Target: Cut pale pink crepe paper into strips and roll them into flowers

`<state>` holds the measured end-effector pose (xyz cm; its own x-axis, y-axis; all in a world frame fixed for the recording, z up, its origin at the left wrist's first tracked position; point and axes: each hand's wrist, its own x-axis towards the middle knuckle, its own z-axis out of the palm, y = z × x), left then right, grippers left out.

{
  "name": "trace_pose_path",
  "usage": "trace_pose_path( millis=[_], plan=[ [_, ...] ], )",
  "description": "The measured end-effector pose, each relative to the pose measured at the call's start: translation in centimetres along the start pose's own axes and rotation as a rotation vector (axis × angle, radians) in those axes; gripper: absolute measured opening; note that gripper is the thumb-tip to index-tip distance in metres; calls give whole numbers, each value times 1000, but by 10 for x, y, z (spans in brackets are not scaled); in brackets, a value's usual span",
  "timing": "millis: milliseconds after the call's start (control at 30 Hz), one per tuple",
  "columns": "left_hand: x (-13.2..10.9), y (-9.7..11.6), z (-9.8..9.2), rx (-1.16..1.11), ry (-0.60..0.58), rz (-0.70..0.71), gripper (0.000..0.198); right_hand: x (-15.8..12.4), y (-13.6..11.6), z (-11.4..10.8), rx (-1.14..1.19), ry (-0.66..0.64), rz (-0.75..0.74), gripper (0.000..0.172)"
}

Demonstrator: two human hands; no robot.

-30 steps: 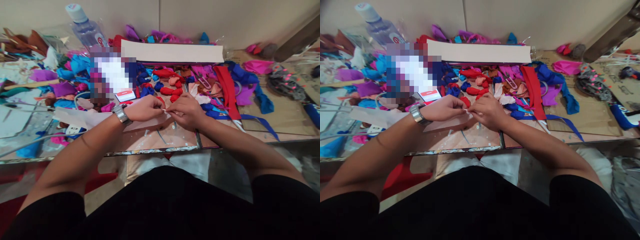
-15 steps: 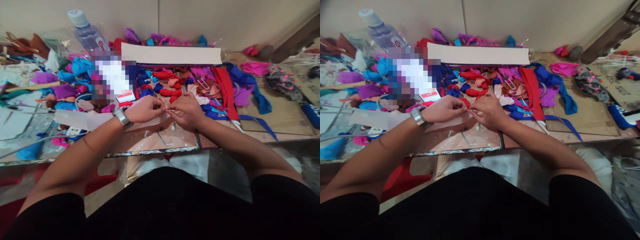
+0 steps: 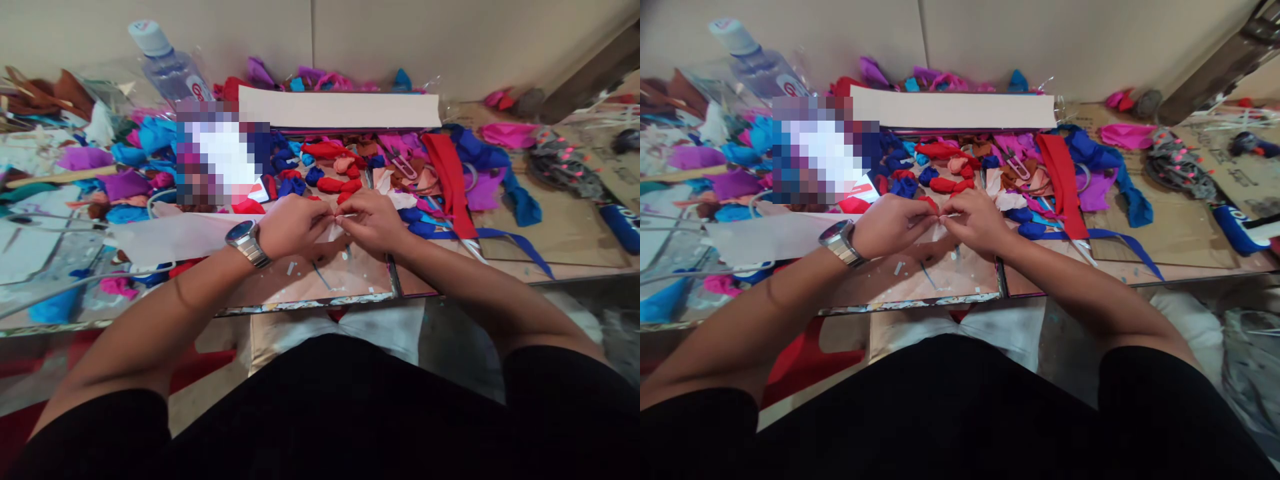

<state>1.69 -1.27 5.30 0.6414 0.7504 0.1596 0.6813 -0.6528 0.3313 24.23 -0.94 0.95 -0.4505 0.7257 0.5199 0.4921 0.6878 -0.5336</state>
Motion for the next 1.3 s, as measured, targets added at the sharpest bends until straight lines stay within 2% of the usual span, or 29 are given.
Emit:
trace_pose_path(
  millis=[300, 433, 600, 800, 967, 1300],
  plan=[
    [-1, -2, 11, 140, 68, 90, 35, 0, -2, -2, 72, -90, 84, 12],
    [-1, -6, 12, 134, 65, 75, 33, 1, -2, -3, 120, -120, 107, 14],
    [1, -12, 12, 65, 18, 59, 32, 0, 1, 0, 75, -89, 96, 19],
    [2, -10, 7, -8, -26, 46, 32, -1, 2, 1, 60, -122, 107, 11],
    [2, -8, 2, -29, -66, 11, 31, -2, 7, 0, 55, -115, 102, 14],
    [2, -7, -4, -133, -120, 40, 38, -1, 4, -1, 20, -102, 94, 10]
  ],
)
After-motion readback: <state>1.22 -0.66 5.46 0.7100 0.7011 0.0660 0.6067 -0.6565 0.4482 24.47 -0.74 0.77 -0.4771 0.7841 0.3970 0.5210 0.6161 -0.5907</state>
